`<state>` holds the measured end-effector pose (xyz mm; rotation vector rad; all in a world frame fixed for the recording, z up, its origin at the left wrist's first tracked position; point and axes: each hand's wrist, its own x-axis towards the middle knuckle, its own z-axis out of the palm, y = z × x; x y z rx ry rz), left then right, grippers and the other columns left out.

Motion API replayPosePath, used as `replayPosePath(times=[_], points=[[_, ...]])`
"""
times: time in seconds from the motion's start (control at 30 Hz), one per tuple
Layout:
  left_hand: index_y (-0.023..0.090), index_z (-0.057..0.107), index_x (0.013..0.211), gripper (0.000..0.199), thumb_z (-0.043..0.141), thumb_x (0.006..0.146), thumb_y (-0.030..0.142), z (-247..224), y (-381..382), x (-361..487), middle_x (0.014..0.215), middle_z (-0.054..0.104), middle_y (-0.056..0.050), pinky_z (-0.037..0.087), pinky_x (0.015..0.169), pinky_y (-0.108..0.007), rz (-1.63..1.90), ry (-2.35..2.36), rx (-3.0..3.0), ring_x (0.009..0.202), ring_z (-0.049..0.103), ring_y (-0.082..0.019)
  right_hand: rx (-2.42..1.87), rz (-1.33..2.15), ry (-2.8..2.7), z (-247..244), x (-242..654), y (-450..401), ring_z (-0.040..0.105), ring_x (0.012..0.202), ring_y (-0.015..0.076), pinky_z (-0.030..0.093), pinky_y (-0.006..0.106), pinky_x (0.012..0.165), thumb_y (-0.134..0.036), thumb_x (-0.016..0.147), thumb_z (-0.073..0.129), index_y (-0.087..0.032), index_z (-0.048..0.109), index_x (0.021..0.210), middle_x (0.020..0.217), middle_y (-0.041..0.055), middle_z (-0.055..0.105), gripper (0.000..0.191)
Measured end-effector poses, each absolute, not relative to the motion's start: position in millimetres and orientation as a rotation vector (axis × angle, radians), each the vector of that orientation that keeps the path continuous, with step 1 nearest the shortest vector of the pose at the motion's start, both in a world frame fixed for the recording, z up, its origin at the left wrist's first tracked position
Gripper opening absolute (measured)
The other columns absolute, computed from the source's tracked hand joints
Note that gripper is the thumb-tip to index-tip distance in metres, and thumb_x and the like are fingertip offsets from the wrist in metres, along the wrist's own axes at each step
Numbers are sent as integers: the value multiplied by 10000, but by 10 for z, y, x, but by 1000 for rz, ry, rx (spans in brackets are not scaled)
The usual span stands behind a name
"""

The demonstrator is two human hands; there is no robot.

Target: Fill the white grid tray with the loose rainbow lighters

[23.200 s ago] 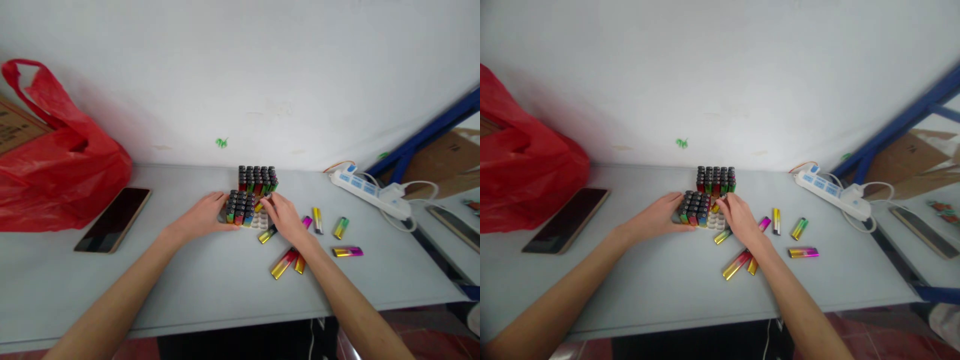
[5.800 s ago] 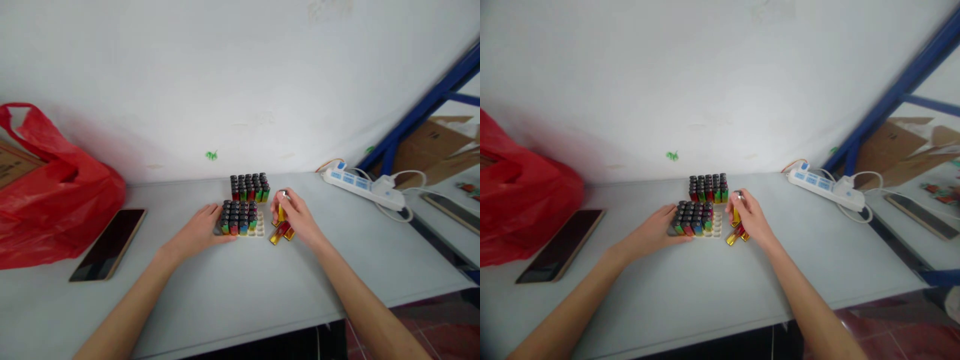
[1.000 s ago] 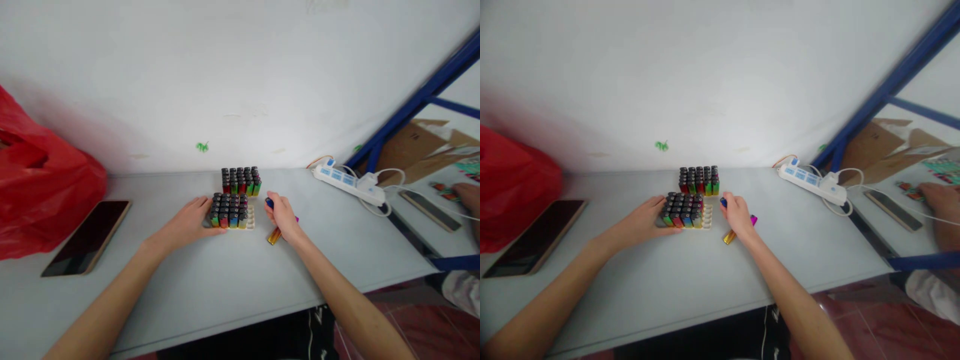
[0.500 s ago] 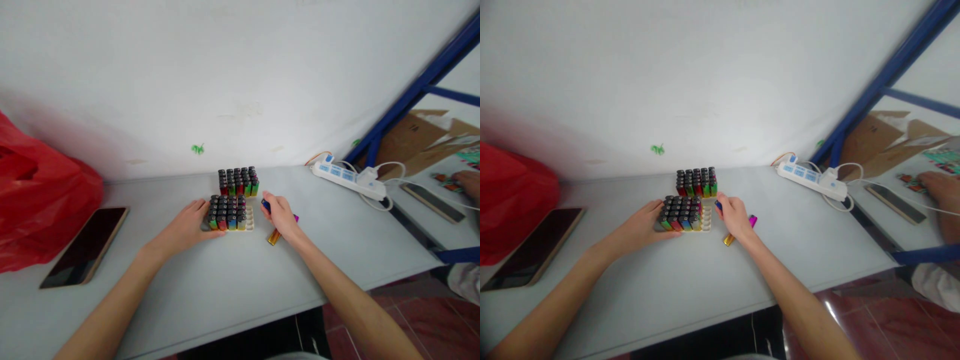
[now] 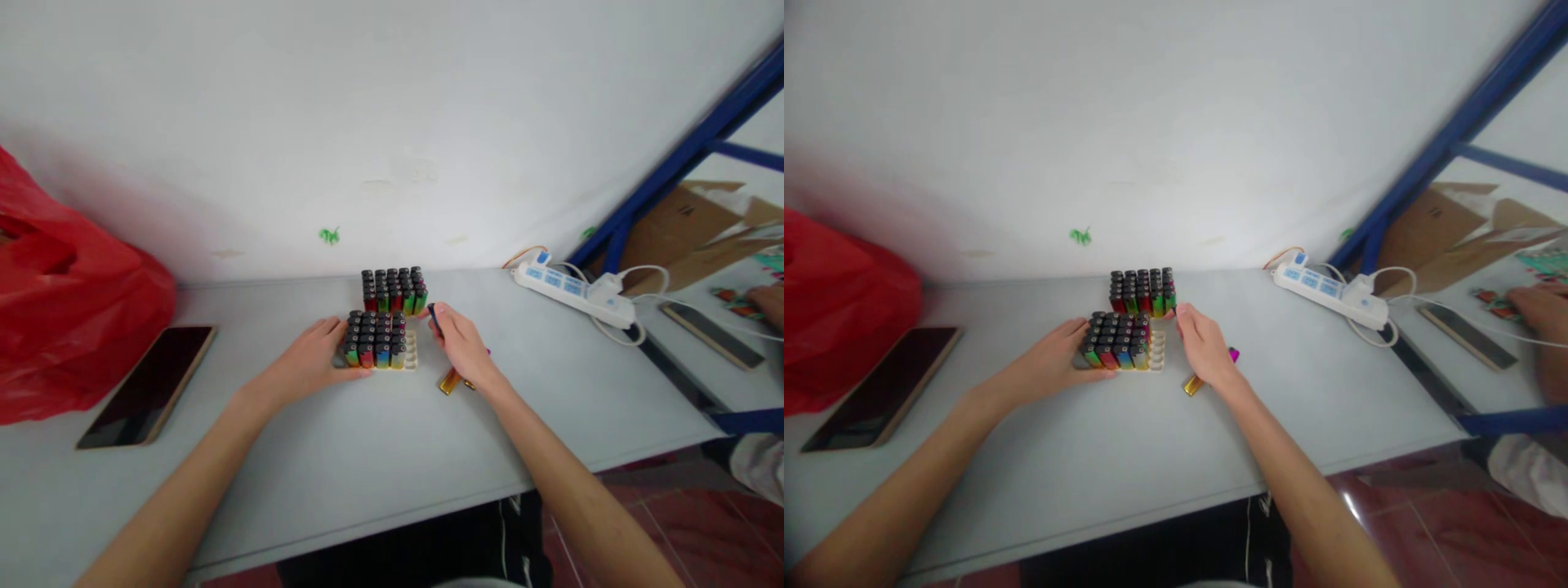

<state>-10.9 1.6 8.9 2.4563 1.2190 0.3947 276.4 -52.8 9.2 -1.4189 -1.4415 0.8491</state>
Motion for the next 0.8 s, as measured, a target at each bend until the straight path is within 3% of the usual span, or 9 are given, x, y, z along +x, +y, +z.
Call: replayPosePath(times=[0.1, 0.2, 0.3, 0.6, 0.8], points=[[238, 671, 1141, 598, 762, 817, 732, 105, 7, -108, 1206, 718, -123, 548, 1054, -496, 333, 1191, 2467, 1167, 671, -357, -1343, 854, -1532, 151, 2793, -549, 652, 672, 168, 536, 320, 704, -664, 1072, 462, -219, 709, 1125, 844, 16, 690, 511], [230, 668, 1155, 602, 761, 821, 723, 120, 0, -109, 1205, 716, -129, 553, 1044, -510, 326, 1191, 2460, 1155, 673, -362, -1302, 847, -1529, 166, 2816, -550, 754, 886, 224, 592, 354, 828, -625, 997, 638, -216, 727, 1091, 1026, 71, 783, 429], [239, 669, 1170, 587, 764, 824, 703, 116, -1, -110, 1221, 716, -123, 554, 1044, -503, 345, 1185, 2455, 1167, 676, -361, -1298, 841, -1489, 149, 2824, -544, 779, 958, 255, 598, 380, 913, -585, 961, 711, -213, 754, 1038, 1023, 73, 821, 383], [222, 654, 1174, 603, 771, 832, 704, 106, -1, -100, 1243, 713, -141, 540, 1066, -508, 313, 1180, 2487, 1192, 665, -369, -1330, 663, -1441, 37, 2719, -524, 808, 937, 270, 659, 378, 848, -569, 979, 702, -209, 778, 1067, 1082, 89, 832, 378], [231, 670, 1117, 584, 794, 798, 703, 108, -5, -93, 1187, 732, -129, 556, 1036, -505, 363, 1201, 2491, 1147, 688, -371, -1344, 456, -1662, 8, 2727, -461, 811, 845, 263, 670, 400, 833, -513, 1036, 645, -216, 749, 1102, 982, 89, 819, 322]])
